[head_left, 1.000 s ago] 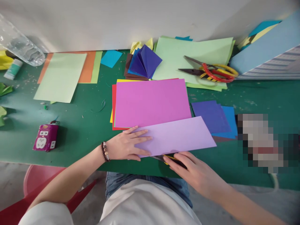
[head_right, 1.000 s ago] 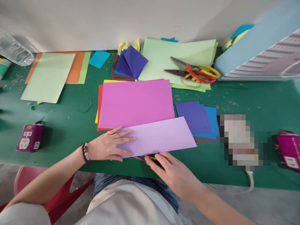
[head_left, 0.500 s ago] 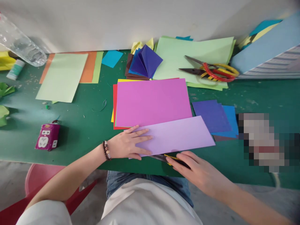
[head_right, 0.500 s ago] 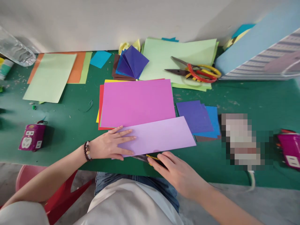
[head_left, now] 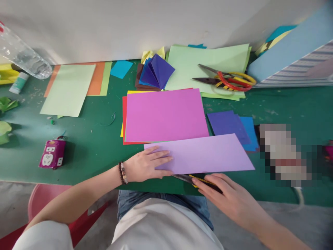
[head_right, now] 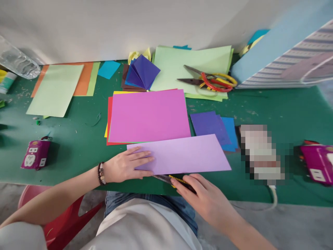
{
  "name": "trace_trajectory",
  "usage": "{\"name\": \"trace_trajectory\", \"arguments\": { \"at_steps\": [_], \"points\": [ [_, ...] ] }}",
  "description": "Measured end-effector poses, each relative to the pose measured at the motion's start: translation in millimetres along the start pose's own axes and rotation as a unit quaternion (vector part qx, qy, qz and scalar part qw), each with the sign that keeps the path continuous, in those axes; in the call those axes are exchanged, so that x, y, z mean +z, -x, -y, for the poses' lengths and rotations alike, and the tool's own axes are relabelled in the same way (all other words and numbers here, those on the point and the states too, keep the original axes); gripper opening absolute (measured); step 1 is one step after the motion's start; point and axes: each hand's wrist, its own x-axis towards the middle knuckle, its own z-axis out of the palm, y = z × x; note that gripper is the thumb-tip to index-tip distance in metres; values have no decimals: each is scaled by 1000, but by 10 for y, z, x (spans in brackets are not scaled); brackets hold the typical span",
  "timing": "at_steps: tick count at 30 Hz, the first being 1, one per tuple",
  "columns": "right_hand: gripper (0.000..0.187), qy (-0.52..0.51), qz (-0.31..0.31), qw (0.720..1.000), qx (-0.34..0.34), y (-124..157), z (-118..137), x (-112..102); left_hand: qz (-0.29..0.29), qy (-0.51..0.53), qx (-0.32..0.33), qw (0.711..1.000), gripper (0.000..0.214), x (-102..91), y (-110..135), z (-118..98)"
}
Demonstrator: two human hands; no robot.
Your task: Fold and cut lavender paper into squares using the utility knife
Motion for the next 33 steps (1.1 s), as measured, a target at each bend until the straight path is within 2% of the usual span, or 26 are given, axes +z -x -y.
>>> {"name": "trace_trajectory", "arguments": {
  "at_steps": [4, 8, 12, 16, 26, 33],
  "points": [
    [35, 7, -32, 999, 23, -11, -98, -14, -13, -1, -11, 1000, 33, 35, -149, 87],
    [31, 2, -54, 998, 20, -129, -155, -49, -11, 32, -8, 999, 29, 2, -192, 213],
    [31, 5, -44, 999, 11, -182, -159, -69, 17, 64, 10, 998, 26, -68, -200, 268],
    [33, 13, -22, 1000, 6, -150, -127, -50, 42, 50, 20, 998, 27, -94, -206, 278],
    [34, 21, -2, 1000, 4, -99, -68, -37, 39, 39, 22, 998, 27, -76, -198, 282],
    [32, 29, 1, 1000, -3, -124, -51, -65, 95, 72, 52, 992, 32, -107, -190, 371]
  ]
}}
